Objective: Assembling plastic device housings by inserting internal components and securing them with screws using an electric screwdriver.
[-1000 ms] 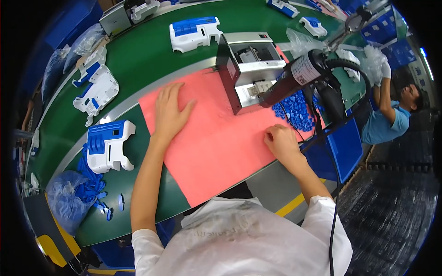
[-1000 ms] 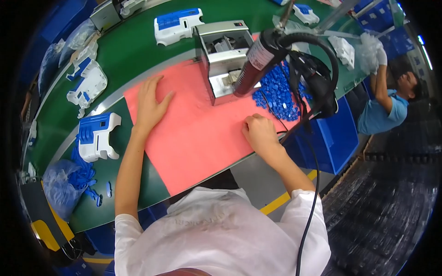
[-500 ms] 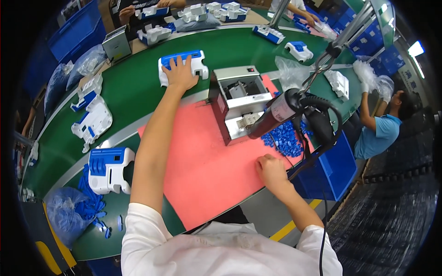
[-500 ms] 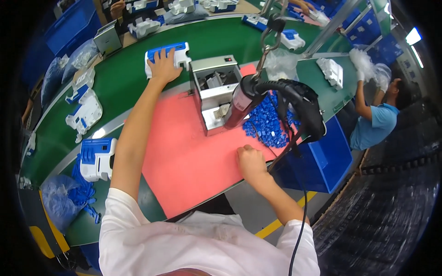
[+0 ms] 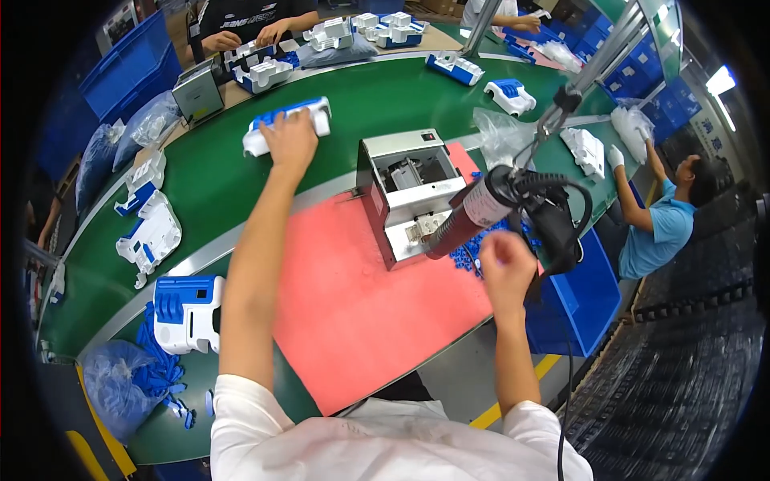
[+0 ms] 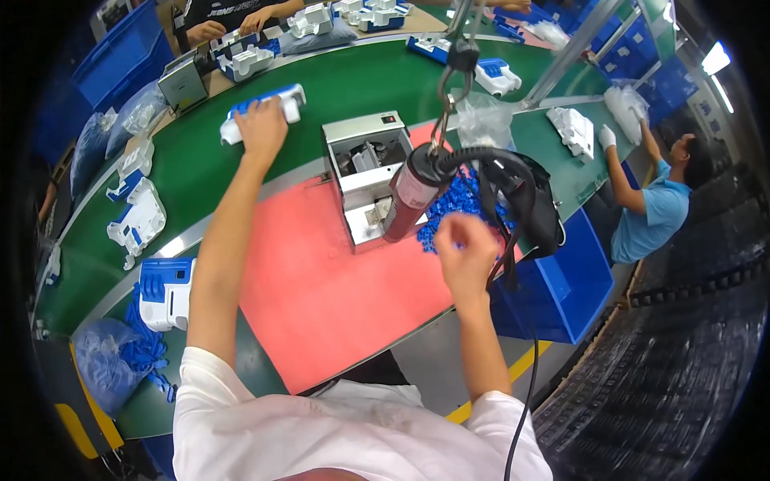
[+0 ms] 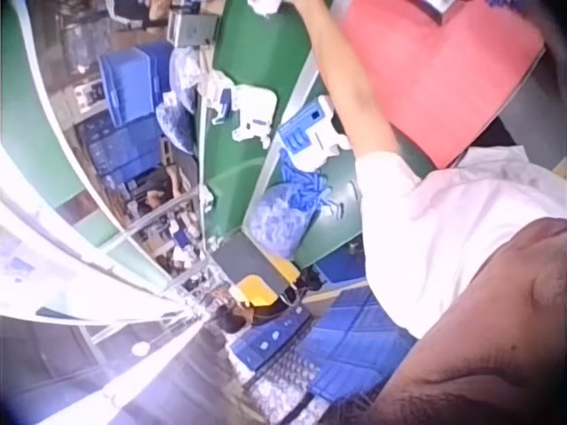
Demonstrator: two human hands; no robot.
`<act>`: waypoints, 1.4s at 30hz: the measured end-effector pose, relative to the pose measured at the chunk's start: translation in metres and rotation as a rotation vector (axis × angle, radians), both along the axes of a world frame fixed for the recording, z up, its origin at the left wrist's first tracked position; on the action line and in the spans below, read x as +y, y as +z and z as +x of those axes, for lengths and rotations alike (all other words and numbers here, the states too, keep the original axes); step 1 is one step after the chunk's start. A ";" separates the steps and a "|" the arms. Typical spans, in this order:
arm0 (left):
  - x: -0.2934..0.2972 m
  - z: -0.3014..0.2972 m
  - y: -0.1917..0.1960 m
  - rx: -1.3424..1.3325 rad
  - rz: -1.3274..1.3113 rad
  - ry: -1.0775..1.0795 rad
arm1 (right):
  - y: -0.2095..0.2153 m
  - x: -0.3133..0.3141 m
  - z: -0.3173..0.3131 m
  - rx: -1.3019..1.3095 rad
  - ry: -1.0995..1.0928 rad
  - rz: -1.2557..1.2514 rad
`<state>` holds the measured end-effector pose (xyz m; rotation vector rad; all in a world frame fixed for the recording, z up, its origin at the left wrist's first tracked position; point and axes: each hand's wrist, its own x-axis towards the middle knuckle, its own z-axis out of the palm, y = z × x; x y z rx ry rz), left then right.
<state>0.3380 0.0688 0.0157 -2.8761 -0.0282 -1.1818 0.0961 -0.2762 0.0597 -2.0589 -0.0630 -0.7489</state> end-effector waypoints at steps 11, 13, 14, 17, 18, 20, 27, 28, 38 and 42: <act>0.070 -0.128 0.126 0.227 -1.544 -0.398 | -0.002 0.019 0.132 -0.305 0.232 -0.290; 0.046 -0.161 0.138 0.465 -1.558 -0.358 | 0.001 0.013 0.129 -0.332 0.210 -0.438; 0.038 -0.169 0.138 0.594 -1.526 -0.308 | 0.011 0.016 0.114 -0.272 0.206 -0.232; 0.042 -0.169 0.098 1.047 -1.211 -0.451 | 0.002 -0.005 0.095 -0.223 0.172 0.080; 0.040 -0.169 0.076 1.155 -1.147 -0.417 | 0.007 -0.009 0.078 -0.177 0.069 -0.118; 0.013 -0.178 0.066 1.226 -0.911 -0.506 | 0.018 -0.011 0.045 0.198 0.021 -0.237; 0.001 -0.160 0.026 1.199 -0.590 -0.609 | -0.040 -0.022 0.024 0.374 0.196 -0.701; 0.000 -0.159 0.029 1.241 -0.661 -0.640 | -0.053 -0.029 0.028 0.303 0.178 -0.744; 0.013 -0.228 0.086 0.814 -0.546 -0.532 | -0.041 -0.007 0.019 0.427 0.257 -0.823; 0.056 -0.305 0.099 0.658 -0.857 -0.583 | -0.032 -0.013 0.021 0.539 0.315 -0.715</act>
